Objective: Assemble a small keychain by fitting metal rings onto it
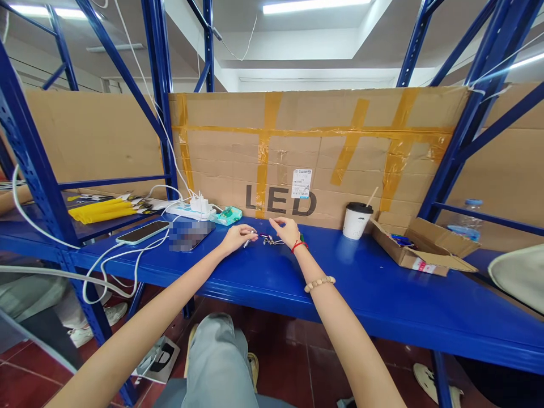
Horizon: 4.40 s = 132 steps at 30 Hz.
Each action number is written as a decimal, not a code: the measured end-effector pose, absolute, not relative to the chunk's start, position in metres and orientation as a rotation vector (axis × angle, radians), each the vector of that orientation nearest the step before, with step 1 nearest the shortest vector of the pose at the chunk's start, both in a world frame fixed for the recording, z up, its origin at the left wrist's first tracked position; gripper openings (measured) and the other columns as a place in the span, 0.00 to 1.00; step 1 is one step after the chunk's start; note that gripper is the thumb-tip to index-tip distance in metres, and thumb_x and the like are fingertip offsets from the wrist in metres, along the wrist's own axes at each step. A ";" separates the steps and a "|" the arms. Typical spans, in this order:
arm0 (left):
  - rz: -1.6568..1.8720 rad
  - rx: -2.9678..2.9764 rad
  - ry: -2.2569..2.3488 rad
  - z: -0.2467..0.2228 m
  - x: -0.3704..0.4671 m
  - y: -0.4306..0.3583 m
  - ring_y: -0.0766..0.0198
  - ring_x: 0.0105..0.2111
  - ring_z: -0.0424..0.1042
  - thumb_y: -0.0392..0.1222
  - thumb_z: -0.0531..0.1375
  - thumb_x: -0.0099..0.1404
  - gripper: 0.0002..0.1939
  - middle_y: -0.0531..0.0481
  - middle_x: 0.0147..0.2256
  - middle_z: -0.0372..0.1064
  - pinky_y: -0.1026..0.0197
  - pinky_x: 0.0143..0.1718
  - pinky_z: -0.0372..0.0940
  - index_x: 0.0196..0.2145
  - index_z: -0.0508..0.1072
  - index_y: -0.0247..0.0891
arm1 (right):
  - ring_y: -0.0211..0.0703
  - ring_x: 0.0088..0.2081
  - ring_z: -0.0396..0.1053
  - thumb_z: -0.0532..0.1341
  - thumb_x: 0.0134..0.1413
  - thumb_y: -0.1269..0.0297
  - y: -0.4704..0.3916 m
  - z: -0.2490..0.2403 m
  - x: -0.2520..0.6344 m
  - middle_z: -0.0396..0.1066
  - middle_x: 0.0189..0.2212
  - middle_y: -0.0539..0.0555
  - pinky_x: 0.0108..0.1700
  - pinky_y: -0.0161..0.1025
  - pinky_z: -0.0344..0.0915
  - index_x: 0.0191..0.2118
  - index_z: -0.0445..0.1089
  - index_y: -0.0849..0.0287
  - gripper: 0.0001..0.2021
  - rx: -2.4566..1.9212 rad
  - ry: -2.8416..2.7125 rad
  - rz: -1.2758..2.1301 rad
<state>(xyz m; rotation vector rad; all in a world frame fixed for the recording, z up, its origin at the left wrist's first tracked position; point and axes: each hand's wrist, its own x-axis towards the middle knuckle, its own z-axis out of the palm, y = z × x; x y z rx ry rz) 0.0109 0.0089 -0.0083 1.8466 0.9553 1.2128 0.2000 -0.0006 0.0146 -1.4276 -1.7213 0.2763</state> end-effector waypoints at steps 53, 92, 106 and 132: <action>1.274 2.198 1.032 -0.010 0.006 0.014 0.67 0.28 0.70 0.32 0.62 0.52 0.14 0.50 0.32 0.74 0.66 0.32 0.62 0.39 0.71 0.36 | 0.40 0.15 0.67 0.71 0.21 0.78 -0.010 0.024 0.224 0.66 0.09 0.51 0.17 0.33 0.68 0.12 0.68 0.60 0.11 -1.913 -1.573 0.640; 1.176 2.230 1.039 -0.010 0.013 0.007 0.70 0.21 0.60 0.44 0.61 0.53 0.10 0.55 0.19 0.67 0.67 0.26 0.55 0.24 0.74 0.33 | 0.33 0.23 0.65 0.64 0.42 0.54 -0.016 0.021 0.175 0.74 0.28 0.54 0.24 0.31 0.62 0.32 0.76 0.63 0.16 -1.135 -1.720 0.731; 1.091 2.190 1.035 -0.014 0.012 0.008 0.65 0.27 0.70 0.50 0.55 0.59 0.15 0.49 0.25 0.73 0.65 0.33 0.62 0.23 0.67 0.36 | 0.42 0.35 0.70 0.60 0.48 0.63 -0.009 0.027 0.208 0.74 0.37 0.54 0.37 0.36 0.65 0.36 0.75 0.57 0.10 -1.631 -1.624 0.251; 0.730 2.458 1.327 0.006 0.017 -0.024 0.61 0.34 0.70 0.50 0.42 0.67 0.16 0.50 0.32 0.70 0.63 0.33 0.58 0.33 0.64 0.41 | 0.50 0.33 0.72 0.69 0.34 0.70 -0.010 0.019 0.210 0.74 0.23 0.56 0.37 0.41 0.66 0.20 0.74 0.58 0.04 -1.807 -1.651 0.193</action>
